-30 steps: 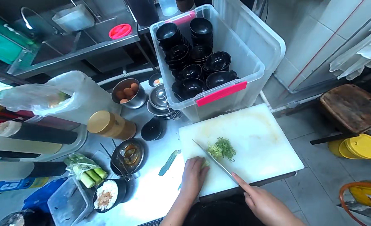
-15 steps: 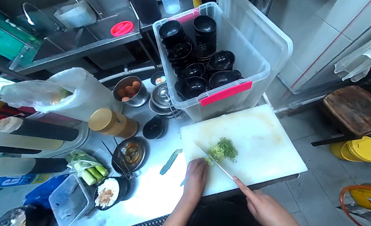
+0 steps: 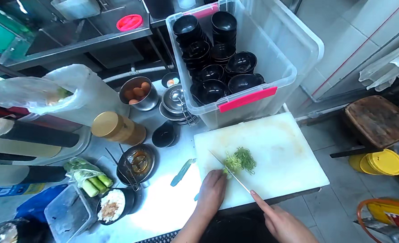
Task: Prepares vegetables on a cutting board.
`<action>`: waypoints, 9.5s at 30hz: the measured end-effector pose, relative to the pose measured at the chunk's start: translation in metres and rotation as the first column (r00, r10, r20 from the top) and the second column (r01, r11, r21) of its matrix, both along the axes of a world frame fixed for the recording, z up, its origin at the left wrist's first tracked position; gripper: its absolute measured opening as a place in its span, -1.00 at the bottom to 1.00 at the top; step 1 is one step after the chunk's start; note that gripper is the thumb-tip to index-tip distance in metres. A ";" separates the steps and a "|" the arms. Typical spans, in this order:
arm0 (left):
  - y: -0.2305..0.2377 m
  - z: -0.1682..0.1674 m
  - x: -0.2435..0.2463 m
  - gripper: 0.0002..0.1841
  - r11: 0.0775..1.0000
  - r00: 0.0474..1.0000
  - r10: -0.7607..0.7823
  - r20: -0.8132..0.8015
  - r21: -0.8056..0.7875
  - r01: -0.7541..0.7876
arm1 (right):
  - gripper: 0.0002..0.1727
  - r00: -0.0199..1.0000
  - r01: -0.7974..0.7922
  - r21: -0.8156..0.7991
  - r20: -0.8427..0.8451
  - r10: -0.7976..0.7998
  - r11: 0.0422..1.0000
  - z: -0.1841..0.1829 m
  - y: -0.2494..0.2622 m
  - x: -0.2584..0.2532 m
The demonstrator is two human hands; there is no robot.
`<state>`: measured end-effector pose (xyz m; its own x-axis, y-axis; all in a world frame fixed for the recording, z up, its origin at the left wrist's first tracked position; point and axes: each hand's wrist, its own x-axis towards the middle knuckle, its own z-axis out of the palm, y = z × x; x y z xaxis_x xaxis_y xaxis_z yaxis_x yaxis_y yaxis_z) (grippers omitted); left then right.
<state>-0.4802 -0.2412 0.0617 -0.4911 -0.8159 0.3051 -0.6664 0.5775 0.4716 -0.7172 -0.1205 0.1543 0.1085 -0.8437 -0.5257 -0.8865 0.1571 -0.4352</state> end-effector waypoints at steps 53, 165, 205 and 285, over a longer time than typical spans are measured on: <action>-0.020 0.029 -0.015 -0.75 0.945 0.987 0.053 0.151 0.313 -0.099 | -0.15 0.998 -0.056 0.110 -0.017 0.058 0.992 0.020 0.005 -0.003; -0.075 0.036 0.092 -0.74 0.643 0.819 0.573 -0.009 0.625 -0.443 | -0.22 0.985 0.009 0.131 0.171 -0.032 0.991 -0.003 -0.018 -0.050; -0.050 0.043 -0.007 -0.75 0.927 0.945 0.166 0.283 0.283 -0.248 | -0.27 0.993 0.016 0.021 0.114 -0.018 1.000 -0.001 -0.005 -0.039; -0.026 0.011 -0.010 -0.72 0.994 0.998 -0.026 0.058 0.112 0.020 | -0.29 0.998 0.033 0.069 0.041 -0.036 0.997 0.013 0.016 -0.030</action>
<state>-0.4901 -0.2674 0.0727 -0.5246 -0.8315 0.1828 -0.6821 0.5390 0.4941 -0.7472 -0.1040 0.1677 0.1033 -0.8099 -0.5774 -0.8609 0.2180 -0.4598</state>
